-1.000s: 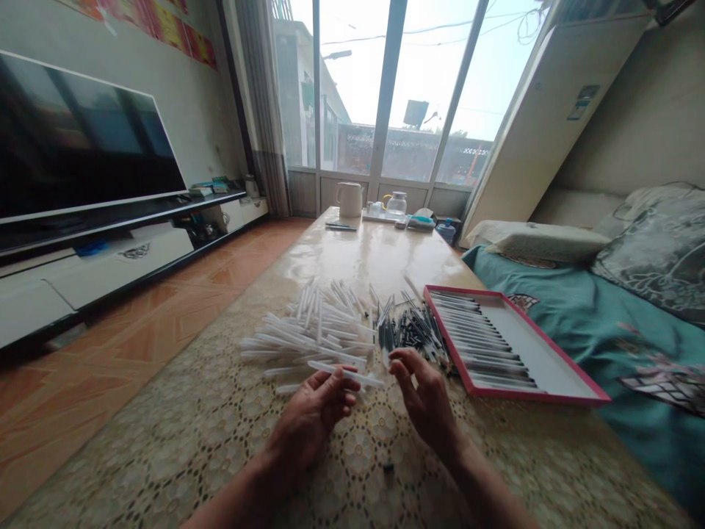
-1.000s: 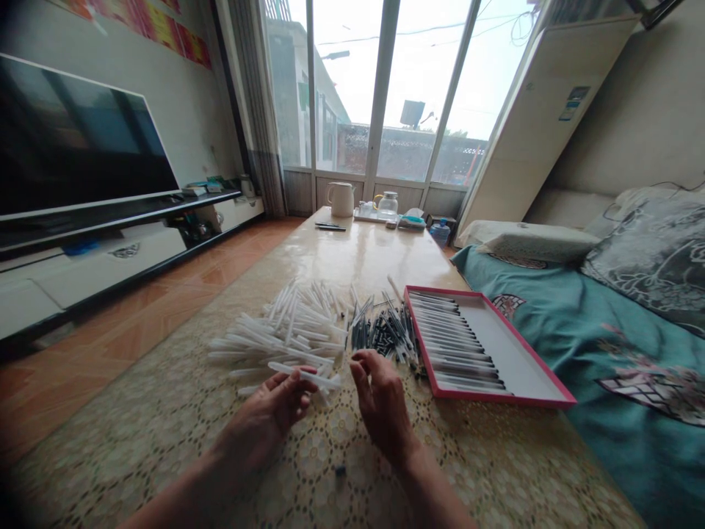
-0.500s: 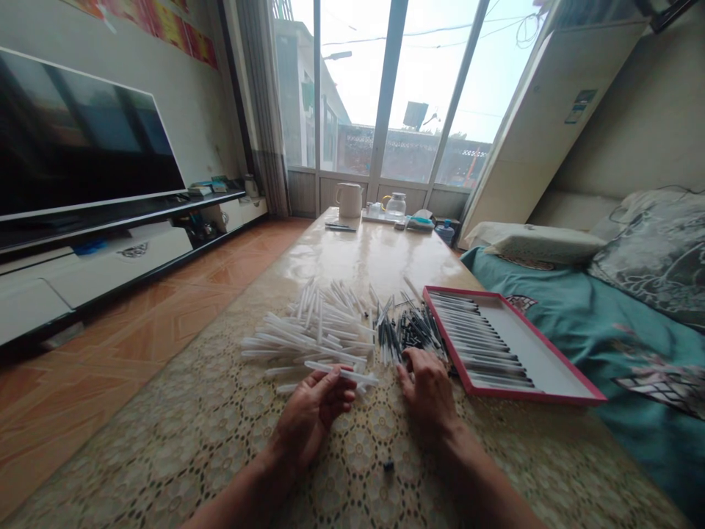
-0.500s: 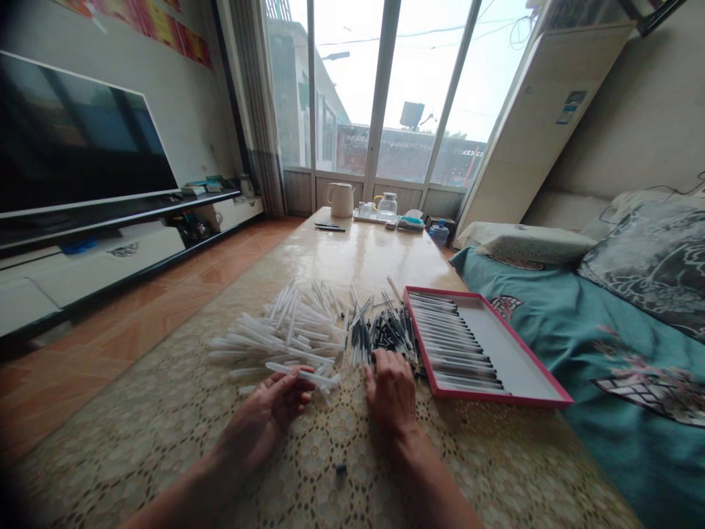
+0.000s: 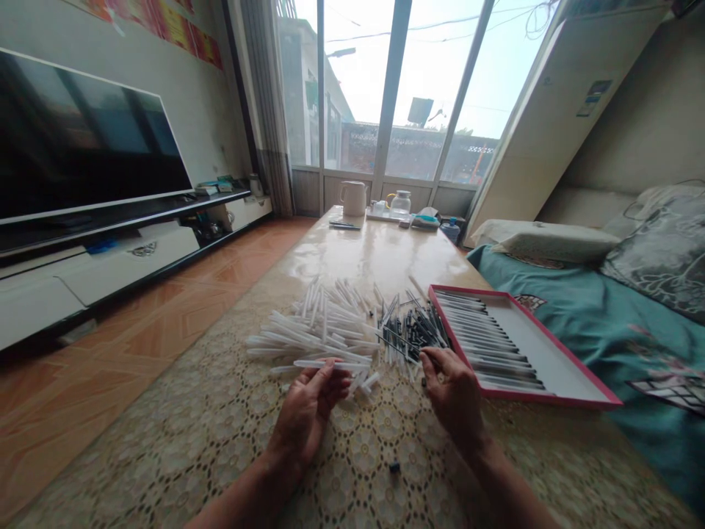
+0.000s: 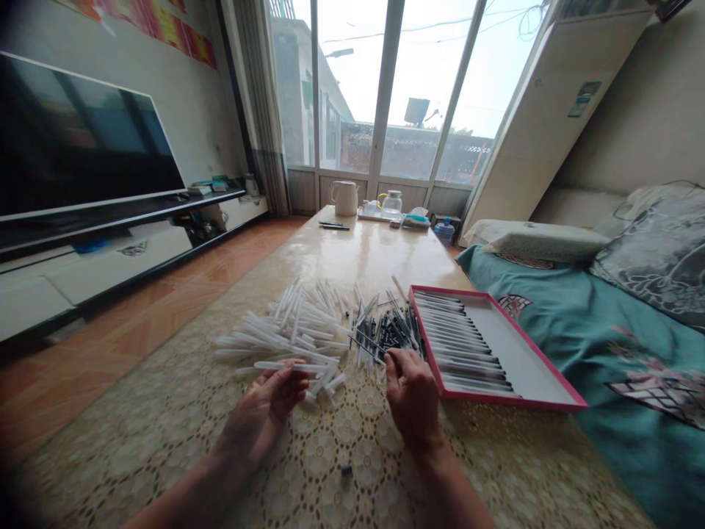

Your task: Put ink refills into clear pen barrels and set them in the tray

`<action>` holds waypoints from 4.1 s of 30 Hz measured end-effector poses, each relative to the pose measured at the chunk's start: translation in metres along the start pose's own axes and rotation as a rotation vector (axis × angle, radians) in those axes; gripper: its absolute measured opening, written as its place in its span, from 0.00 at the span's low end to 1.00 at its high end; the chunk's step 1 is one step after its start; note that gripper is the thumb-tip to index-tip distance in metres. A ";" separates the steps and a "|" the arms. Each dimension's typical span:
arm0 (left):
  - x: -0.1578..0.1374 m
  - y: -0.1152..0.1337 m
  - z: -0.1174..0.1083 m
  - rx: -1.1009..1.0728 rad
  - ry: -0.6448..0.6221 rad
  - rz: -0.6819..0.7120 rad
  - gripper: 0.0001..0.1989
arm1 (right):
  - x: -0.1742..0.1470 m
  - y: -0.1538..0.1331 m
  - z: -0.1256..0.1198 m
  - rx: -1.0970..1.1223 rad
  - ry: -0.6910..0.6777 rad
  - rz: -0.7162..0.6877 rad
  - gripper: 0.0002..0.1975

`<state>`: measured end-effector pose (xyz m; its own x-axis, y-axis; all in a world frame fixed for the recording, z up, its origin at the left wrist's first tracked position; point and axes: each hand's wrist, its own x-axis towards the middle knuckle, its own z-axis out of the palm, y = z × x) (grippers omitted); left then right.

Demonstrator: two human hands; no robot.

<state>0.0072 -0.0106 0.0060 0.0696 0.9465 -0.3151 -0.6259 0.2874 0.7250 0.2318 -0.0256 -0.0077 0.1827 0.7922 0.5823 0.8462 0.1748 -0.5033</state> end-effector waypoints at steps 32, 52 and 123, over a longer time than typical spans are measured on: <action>-0.002 -0.001 0.001 -0.043 -0.017 0.019 0.01 | -0.010 -0.035 -0.004 0.340 -0.226 -0.193 0.09; -0.002 0.001 0.002 -0.157 -0.028 -0.111 0.09 | 0.001 0.005 -0.007 -0.089 -0.257 0.078 0.04; -0.005 -0.011 0.001 0.060 -0.203 -0.083 0.06 | -0.012 -0.031 0.012 0.842 -0.476 0.278 0.10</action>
<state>0.0145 -0.0179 0.0002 0.2781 0.9275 -0.2499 -0.5643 0.3683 0.7389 0.1974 -0.0333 -0.0071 -0.0551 0.9867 0.1529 0.1408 0.1593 -0.9771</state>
